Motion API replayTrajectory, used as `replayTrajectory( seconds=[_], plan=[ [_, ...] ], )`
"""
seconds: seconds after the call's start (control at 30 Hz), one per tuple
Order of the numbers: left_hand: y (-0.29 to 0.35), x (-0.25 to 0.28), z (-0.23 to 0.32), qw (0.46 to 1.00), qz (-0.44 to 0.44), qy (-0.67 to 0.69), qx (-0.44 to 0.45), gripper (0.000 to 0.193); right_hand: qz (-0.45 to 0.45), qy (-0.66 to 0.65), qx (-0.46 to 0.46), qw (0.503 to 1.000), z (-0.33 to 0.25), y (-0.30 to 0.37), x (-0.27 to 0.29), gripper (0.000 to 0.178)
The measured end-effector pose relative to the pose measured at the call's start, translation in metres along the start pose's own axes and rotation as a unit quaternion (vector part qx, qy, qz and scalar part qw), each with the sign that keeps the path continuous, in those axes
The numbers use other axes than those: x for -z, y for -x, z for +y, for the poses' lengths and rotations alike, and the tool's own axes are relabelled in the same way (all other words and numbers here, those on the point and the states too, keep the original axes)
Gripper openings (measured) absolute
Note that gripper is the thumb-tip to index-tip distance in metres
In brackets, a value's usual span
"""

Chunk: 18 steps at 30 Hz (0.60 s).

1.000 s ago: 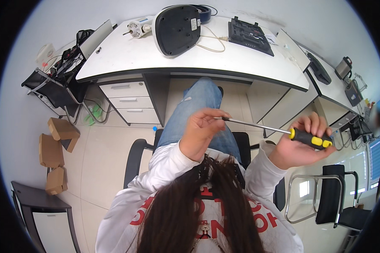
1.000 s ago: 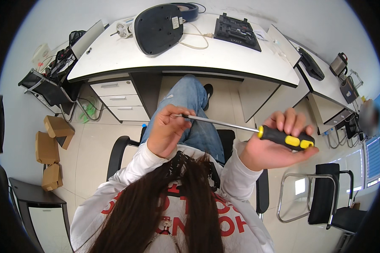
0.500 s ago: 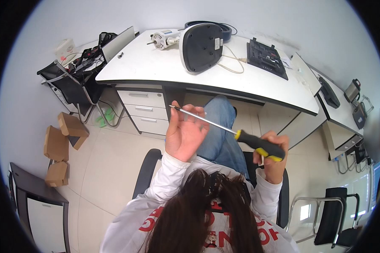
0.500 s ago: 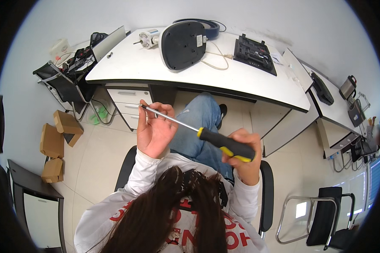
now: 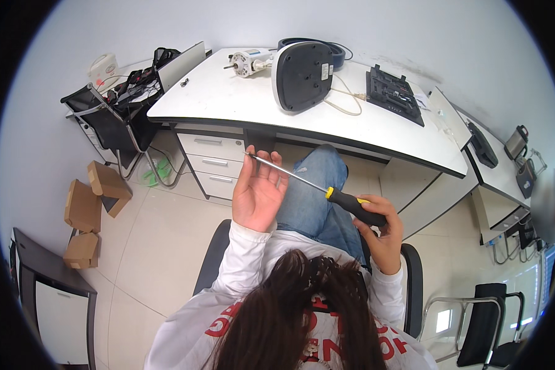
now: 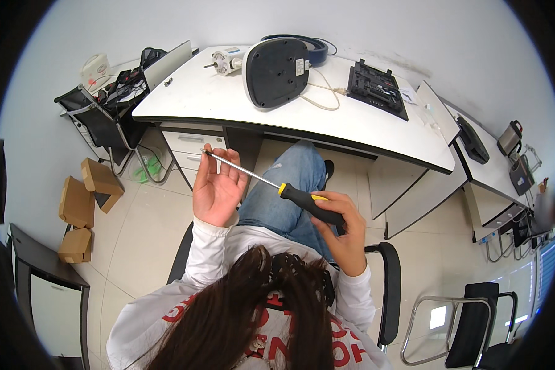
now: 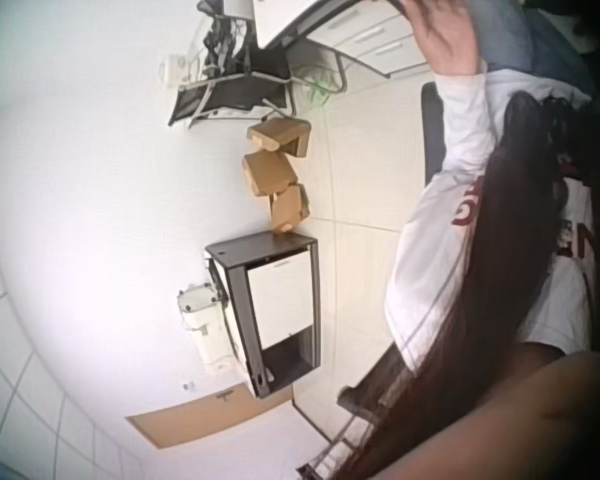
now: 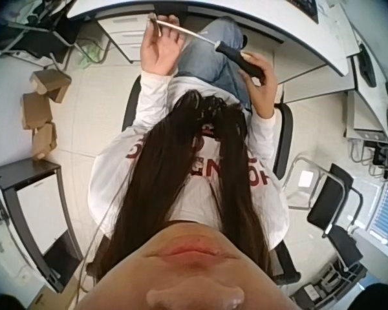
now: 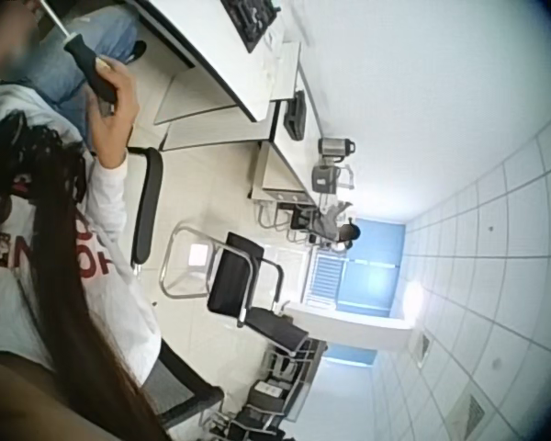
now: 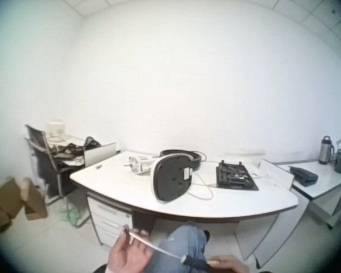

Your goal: The person uses a screwdriver to remove screws from the base of a small white fan. They then lift the fan head to expose the motor and continue unscrewing components from the fan's neck.

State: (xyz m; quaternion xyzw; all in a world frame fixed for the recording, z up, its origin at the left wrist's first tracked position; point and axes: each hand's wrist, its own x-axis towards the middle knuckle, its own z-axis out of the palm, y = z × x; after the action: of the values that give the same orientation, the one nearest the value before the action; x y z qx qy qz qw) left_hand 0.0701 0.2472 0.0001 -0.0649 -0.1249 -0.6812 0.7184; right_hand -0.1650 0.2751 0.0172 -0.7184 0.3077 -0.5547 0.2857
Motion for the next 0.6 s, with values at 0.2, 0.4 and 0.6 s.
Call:
replayTrajectory(
  seconds=[0.2, 0.4, 0.6],
  plan=[
    [-0.0027, 0.0036, 0.0007, 1.000, 0.023, -0.015, -0.009, 0.014, -0.029, -0.068, -0.129, 0.989, -0.0046, 0.0030, 0.0013, 0.029],
    [-0.0054, 0.0010, 0.0033, 0.997, 0.040, -0.063, -0.032, 0.014, -0.051, -0.087, -0.145, 0.984, -0.0028, 0.0040, 0.0014, 0.032],
    [-0.0057, -0.0011, 0.0038, 0.990, 0.073, -0.111, -0.042, 0.020, -0.016, -0.107, -0.150, 0.983, 0.0002, 0.0041, -0.0019, 0.031]
  ],
)
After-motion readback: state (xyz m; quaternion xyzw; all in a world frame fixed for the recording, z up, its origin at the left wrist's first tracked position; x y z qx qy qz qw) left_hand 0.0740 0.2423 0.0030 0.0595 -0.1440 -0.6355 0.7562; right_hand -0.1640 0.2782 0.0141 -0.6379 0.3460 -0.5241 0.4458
